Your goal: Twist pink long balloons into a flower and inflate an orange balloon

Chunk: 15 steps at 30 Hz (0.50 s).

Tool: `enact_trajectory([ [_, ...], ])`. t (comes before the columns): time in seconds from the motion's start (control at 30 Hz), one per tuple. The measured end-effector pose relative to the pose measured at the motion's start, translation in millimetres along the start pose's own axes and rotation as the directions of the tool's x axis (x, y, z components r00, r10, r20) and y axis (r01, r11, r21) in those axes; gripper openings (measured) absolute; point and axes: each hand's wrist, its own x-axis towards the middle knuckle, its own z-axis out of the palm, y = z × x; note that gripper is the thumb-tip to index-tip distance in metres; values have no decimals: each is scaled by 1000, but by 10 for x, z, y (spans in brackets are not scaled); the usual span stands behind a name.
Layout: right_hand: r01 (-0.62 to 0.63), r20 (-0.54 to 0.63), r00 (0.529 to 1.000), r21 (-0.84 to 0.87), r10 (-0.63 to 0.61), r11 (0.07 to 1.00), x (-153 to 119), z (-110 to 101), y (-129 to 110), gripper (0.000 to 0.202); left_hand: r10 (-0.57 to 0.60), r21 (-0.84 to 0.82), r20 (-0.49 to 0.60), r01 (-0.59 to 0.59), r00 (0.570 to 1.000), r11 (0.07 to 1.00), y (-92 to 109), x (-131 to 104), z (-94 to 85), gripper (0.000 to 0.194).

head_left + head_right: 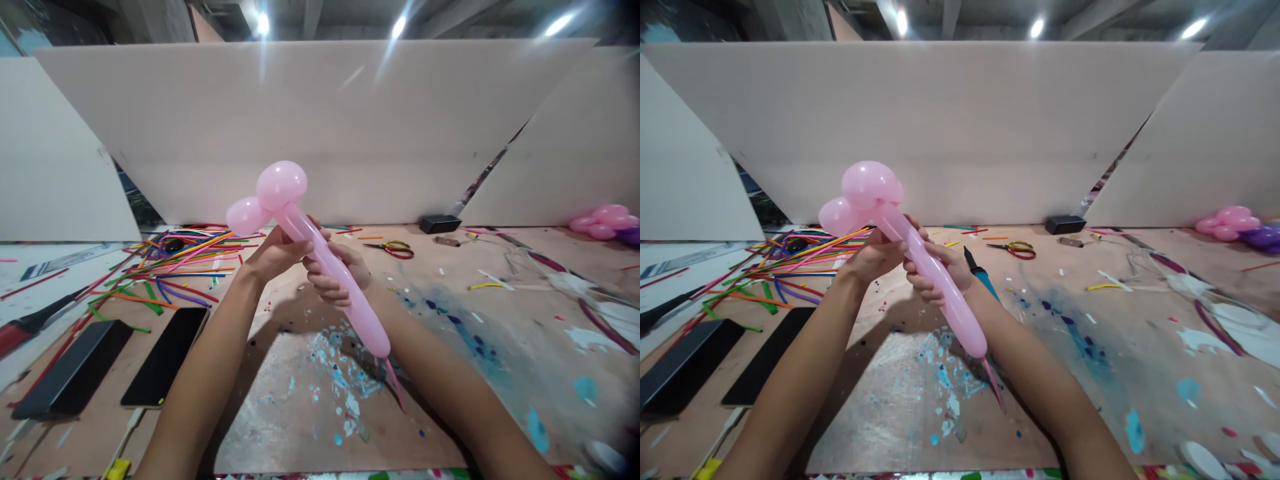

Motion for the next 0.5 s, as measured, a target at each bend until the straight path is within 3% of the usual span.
enact_trajectory([
  [0.17, -19, -132, 991, -111, 4, 994, -46, 81, -38, 43, 70, 263, -32, -60, 997, 963, 68, -11, -32, 34],
  [0.3, -33, -376, 919, -371, -118, 928, -77, 214, -96, 43, 151, 402, -91, -102, 984, 910, 107, 24, 84, 31],
  [0.4, -97, -449, 836, -686, -315, 721, -80, 293, -138, 41, 193, 471, -223, -68, 956, 879, 47, 58, 127, 32],
  [0.5, -237, -396, 733, -911, -554, 338, -52, 336, -144, 35, 254, 535, -356, -26, 899, 844, -61, 83, 102, 30],
])
